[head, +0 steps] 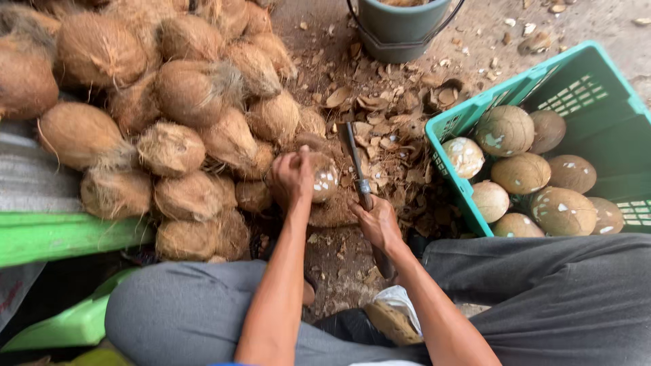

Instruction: The person sits on the ground beside a large pile of husked and unhusked coconuts and uses a cleaver to chop and trim the fibrous outer husk off coconuts one at a time, rotating each coconut to cut away the husk, then places the trimmed coconuts into a green plastic crate.

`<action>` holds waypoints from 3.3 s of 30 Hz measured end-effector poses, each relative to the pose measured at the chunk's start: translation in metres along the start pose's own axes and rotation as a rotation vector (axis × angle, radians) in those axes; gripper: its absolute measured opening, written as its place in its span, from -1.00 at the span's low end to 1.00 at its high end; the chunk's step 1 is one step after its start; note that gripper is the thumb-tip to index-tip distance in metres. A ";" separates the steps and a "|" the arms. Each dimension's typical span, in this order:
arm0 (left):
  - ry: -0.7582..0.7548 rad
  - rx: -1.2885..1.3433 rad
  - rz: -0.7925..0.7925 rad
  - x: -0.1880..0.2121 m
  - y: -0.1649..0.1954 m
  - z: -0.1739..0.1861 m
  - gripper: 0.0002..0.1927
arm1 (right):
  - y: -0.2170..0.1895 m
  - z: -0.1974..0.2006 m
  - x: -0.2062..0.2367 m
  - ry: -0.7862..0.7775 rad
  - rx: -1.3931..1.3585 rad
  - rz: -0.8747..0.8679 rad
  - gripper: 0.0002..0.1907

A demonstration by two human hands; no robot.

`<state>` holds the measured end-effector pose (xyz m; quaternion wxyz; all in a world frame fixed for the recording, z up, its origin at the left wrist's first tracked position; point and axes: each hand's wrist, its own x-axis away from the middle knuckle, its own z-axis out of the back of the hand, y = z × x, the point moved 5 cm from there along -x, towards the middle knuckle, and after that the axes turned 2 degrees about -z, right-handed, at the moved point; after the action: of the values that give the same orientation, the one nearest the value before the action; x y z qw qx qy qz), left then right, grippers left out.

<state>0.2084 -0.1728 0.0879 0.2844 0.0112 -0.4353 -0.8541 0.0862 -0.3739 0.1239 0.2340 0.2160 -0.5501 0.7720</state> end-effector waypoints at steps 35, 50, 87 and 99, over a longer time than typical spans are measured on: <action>-0.133 0.026 0.075 -0.038 0.069 -0.044 -0.54 | -0.047 0.031 -0.056 -0.143 -0.248 -0.097 -0.59; 0.008 0.107 -0.107 -0.075 0.095 -0.086 -0.44 | -0.069 0.070 -0.110 -0.021 -0.243 0.060 -0.58; -0.064 0.415 -0.091 -0.137 0.108 -0.094 -0.43 | -0.147 0.078 -0.152 -0.044 -0.089 0.143 -0.55; 0.013 0.116 -0.130 -0.104 0.102 -0.106 -0.48 | -0.092 0.088 -0.145 0.004 0.061 0.177 -0.70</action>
<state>0.3724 -0.2465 0.0747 0.2299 0.0614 -0.4805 -0.8441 0.2637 -0.4490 0.1331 0.1594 0.1720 -0.5429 0.8064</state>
